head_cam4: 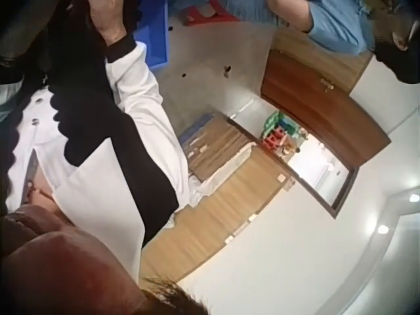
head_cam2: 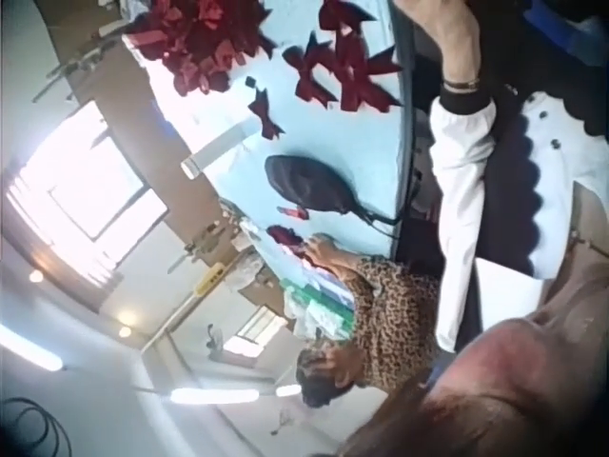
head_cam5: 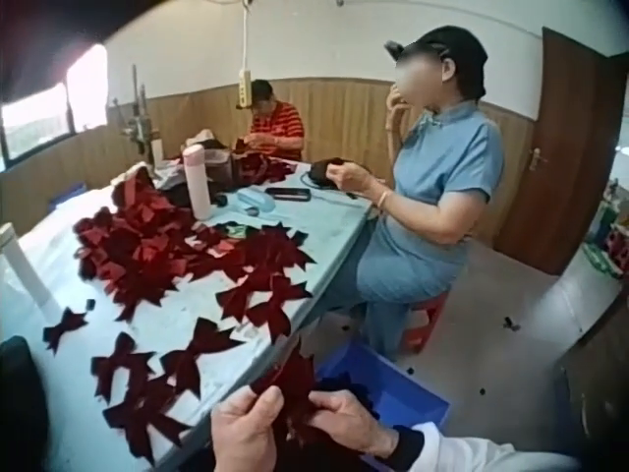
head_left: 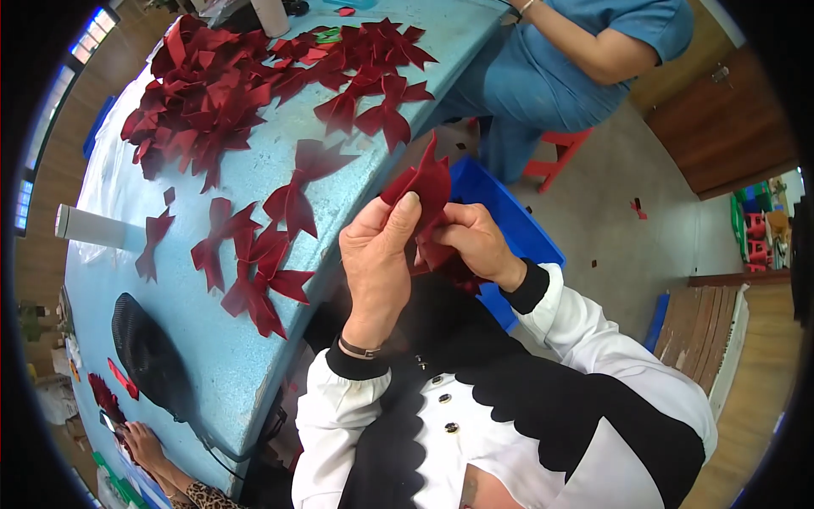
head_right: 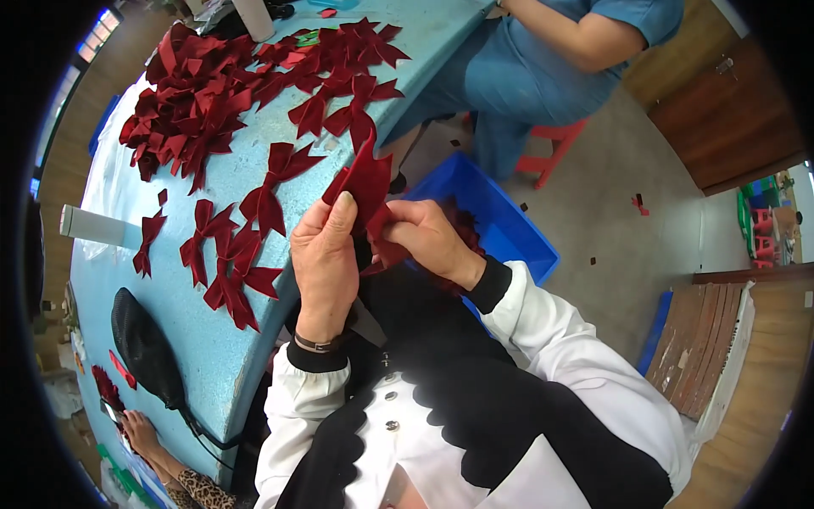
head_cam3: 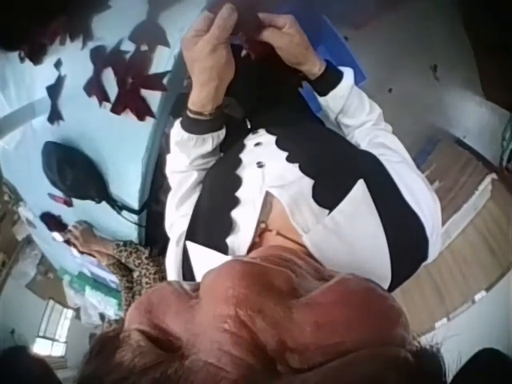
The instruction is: Assembling red fabric bows by folding and tying ribbon material at a communal work table.
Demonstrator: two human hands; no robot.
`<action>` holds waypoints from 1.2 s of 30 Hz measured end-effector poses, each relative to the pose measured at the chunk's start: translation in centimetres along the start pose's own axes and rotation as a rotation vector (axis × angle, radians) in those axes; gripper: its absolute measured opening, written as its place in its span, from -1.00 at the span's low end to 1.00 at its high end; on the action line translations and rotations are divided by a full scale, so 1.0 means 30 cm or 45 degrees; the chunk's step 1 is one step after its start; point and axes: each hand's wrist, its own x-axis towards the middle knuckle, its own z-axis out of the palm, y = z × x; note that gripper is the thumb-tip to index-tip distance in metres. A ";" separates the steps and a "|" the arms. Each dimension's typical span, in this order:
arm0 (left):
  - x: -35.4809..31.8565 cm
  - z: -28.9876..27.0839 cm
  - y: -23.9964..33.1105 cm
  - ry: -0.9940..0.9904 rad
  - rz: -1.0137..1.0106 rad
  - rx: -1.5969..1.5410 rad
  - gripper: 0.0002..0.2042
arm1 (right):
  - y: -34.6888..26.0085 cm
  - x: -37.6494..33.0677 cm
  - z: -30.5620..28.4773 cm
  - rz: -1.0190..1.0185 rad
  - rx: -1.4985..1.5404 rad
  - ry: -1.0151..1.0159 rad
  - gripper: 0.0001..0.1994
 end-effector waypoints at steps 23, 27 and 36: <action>-0.059 0.035 0.000 -0.138 -0.025 -0.097 -0.77 | 0.068 -0.060 -0.006 -0.453 -0.497 -0.005 -0.82; -0.071 0.032 -0.021 -0.124 0.073 0.059 -0.79 | 0.047 -0.077 -0.011 -0.517 -0.606 -0.012 -0.84; -0.081 0.029 -0.042 -0.059 0.068 0.121 -0.81 | 0.016 -0.101 -0.010 -0.041 -0.220 -0.119 -0.86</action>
